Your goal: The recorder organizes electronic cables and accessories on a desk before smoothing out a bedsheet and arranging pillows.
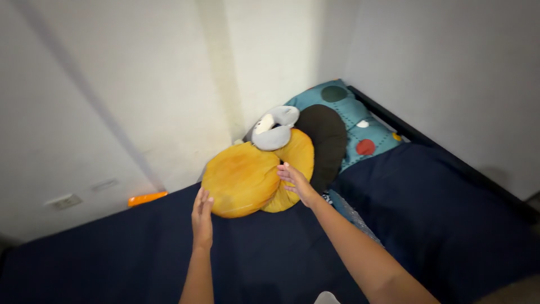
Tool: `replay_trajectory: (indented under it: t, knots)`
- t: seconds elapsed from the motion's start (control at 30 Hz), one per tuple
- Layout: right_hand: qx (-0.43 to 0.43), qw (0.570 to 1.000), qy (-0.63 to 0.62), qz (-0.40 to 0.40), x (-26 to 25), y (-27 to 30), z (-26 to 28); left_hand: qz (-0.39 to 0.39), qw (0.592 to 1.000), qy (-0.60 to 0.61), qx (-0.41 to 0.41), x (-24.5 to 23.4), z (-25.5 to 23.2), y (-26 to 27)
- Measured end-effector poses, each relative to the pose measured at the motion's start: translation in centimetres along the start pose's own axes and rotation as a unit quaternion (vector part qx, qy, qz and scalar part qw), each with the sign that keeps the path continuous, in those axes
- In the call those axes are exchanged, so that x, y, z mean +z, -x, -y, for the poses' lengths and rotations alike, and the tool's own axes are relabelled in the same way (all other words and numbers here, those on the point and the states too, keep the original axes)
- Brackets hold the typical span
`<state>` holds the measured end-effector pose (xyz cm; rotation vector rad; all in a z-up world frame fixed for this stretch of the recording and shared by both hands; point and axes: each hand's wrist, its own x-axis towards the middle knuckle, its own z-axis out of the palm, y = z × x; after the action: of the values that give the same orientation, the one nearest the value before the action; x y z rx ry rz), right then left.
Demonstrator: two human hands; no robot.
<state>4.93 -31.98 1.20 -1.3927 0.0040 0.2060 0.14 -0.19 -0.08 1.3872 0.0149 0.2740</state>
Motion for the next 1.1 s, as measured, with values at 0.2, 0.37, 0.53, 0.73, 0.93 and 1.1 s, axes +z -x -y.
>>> replay_trajectory:
  t: [0.2,0.37,0.53,0.73,0.93,1.1]
  knots:
    - [-0.003,0.999,0.003,-0.033,-3.3,1.1,0.0,0.030,0.999,0.016,-0.003,2.5,0.9,-0.7]
    - [-0.019,0.997,-0.015,-0.075,-7.4,2.5,-0.1,0.066,0.997,0.018,-0.024,5.3,2.1,-1.9]
    - [-0.022,0.991,-0.010,-0.133,-10.6,5.4,0.8,0.116,0.992,0.032,-0.031,8.8,3.8,-2.8]
    - [-0.031,0.981,-0.021,-0.192,-13.9,9.4,1.7,0.163,0.985,0.006,-0.054,13.5,4.0,-2.3]
    - [-0.048,0.967,-0.021,-0.251,-17.1,13.9,2.1,0.211,0.974,-0.011,-0.077,18.2,4.1,-1.4]
    - [-0.061,0.952,-0.035,-0.299,-20.1,17.9,1.5,0.260,0.960,-0.003,-0.104,22.3,4.1,-0.1]
